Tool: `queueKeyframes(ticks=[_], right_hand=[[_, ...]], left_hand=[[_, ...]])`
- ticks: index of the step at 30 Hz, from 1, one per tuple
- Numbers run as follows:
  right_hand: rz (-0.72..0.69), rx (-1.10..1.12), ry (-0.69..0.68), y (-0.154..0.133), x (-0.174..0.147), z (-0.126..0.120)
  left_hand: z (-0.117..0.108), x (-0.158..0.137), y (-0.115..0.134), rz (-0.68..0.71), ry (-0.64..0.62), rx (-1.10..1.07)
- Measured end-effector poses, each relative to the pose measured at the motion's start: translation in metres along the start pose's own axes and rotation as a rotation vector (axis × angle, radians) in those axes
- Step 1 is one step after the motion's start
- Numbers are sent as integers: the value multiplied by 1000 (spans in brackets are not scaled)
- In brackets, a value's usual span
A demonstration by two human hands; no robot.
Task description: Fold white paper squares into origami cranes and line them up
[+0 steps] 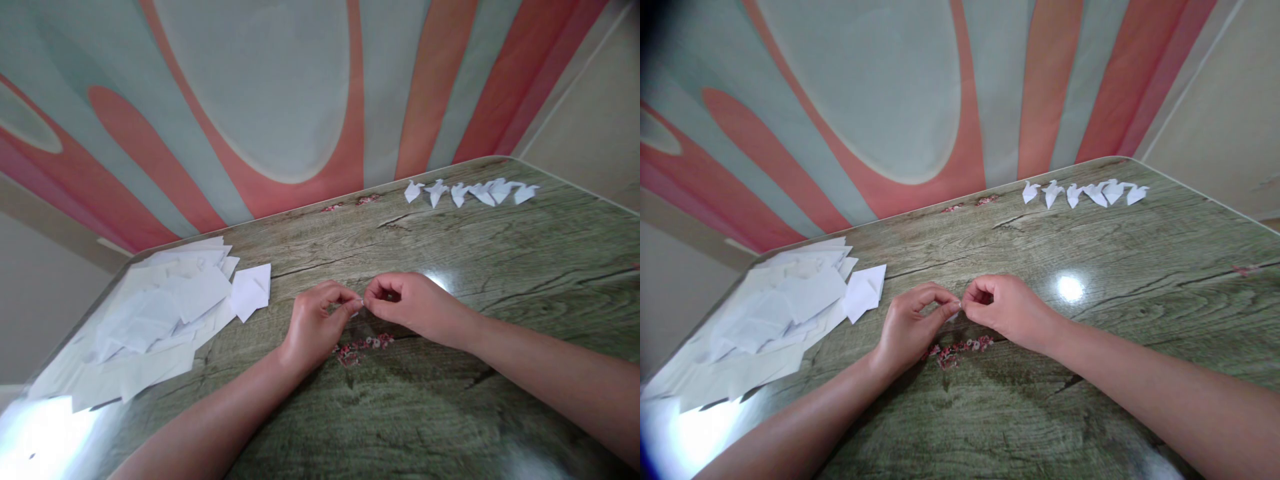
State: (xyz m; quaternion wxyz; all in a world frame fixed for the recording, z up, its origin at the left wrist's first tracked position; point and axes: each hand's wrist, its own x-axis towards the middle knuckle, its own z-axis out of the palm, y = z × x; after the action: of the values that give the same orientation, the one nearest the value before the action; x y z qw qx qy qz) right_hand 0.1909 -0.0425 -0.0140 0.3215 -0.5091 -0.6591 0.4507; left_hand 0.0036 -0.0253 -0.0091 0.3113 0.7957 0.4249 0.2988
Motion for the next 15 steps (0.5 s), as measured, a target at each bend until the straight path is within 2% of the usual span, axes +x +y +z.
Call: queueKeyframes(ticks=[3,6,11,15], right_hand=[[20,39,-8,1,1,-2],[-39,29,73,-2,-1,-3],[-292,-243,230,-2,-7,4],[-453,-410,257,3,-8,8]], left_hand=[[-1,1,1,-28,14,-14],[-1,2,1,-106,23,-56],[0,3,-3,-296,1,-274],[1,3,-3,-374,-34,-428]])
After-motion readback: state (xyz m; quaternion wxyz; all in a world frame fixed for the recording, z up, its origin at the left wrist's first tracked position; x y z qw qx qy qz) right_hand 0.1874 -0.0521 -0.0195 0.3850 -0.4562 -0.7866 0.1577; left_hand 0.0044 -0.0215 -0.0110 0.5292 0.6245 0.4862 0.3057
